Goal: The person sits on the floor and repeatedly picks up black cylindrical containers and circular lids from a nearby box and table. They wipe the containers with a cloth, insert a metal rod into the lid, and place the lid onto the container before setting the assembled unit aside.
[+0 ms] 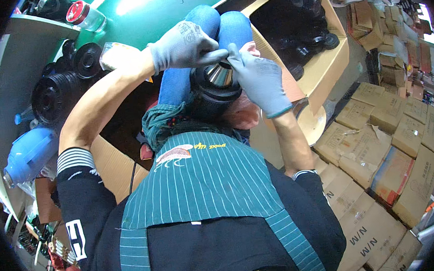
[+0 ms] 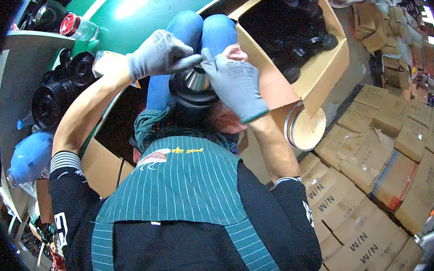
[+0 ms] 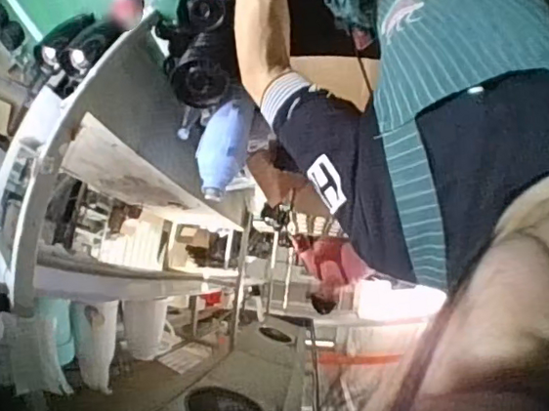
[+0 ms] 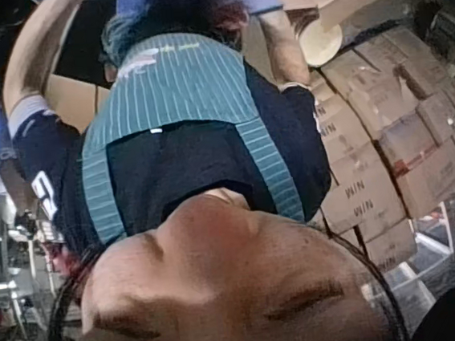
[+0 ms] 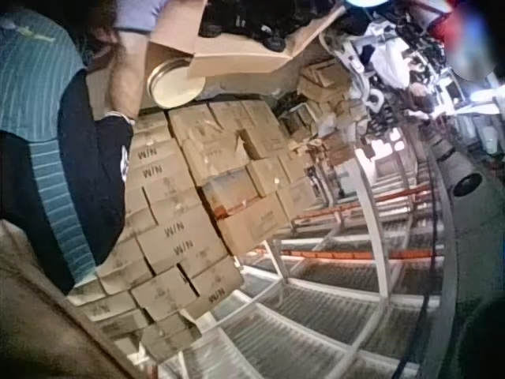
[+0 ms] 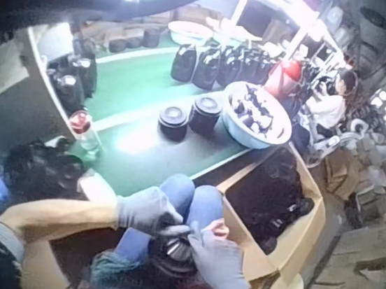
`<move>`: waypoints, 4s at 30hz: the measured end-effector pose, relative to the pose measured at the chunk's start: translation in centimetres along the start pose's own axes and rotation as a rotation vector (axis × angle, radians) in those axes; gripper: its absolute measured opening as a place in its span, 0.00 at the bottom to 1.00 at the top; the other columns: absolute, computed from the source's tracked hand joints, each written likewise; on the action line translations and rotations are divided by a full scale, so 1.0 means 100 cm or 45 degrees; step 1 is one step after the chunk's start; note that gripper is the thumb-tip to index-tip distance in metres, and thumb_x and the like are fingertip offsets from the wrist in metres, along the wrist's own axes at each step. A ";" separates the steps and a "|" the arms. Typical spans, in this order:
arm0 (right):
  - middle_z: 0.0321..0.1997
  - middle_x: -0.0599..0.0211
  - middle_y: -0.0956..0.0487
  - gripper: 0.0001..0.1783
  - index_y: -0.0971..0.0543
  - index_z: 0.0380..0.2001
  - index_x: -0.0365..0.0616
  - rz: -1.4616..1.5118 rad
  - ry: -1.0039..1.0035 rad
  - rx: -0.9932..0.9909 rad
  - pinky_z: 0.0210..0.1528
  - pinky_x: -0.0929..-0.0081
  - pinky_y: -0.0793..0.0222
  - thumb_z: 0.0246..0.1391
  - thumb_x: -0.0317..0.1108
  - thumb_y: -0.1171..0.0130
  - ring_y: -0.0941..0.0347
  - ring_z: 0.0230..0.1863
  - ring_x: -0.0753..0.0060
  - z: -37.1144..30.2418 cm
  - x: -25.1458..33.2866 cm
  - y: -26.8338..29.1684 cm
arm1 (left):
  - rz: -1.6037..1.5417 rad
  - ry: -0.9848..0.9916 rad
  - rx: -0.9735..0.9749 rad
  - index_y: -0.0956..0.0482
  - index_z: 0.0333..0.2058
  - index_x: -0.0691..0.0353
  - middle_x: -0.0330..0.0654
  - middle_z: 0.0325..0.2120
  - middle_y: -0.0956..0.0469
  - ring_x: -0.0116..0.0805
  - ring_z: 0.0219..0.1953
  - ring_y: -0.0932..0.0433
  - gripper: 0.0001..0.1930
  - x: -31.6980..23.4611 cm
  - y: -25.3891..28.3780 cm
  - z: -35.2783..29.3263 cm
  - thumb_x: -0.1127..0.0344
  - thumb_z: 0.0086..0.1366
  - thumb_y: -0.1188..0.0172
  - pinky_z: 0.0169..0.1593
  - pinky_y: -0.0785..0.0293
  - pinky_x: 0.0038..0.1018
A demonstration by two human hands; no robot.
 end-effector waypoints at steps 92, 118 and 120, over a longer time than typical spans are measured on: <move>0.43 0.60 0.13 0.24 0.27 0.66 0.37 1.669 -0.772 -0.638 0.45 0.67 0.20 0.80 0.44 0.53 0.14 0.42 0.69 0.059 -0.128 -0.165 | 0.351 0.048 -0.765 0.43 0.75 0.45 0.66 0.73 0.42 0.70 0.71 0.35 0.58 -0.051 0.057 0.008 0.59 0.49 0.15 0.69 0.31 0.59; 0.65 0.39 0.22 0.22 0.29 0.52 0.30 2.526 -0.664 -0.287 0.51 0.69 0.17 0.83 0.43 0.62 0.16 0.55 0.54 0.154 -0.114 -0.134 | 1.020 0.833 -0.948 0.35 0.73 0.46 0.58 0.68 0.31 0.58 0.59 0.22 0.50 0.367 0.269 0.170 0.49 0.53 0.21 0.63 0.23 0.48; 0.65 0.42 0.21 0.19 0.29 0.56 0.30 2.399 -0.604 -0.260 0.51 0.71 0.19 0.81 0.39 0.59 0.16 0.53 0.58 0.155 -0.114 -0.132 | 1.120 0.847 -0.951 0.31 0.71 0.50 0.54 0.68 0.30 0.55 0.60 0.23 0.44 0.379 0.276 0.131 0.44 0.59 0.27 0.62 0.24 0.47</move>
Point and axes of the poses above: each hand's wrist, its own z-axis towards the middle knuckle, its own y-axis out of the back of the hand, x = y × z, the point moved 7 cm from there along z, towards the middle knuckle
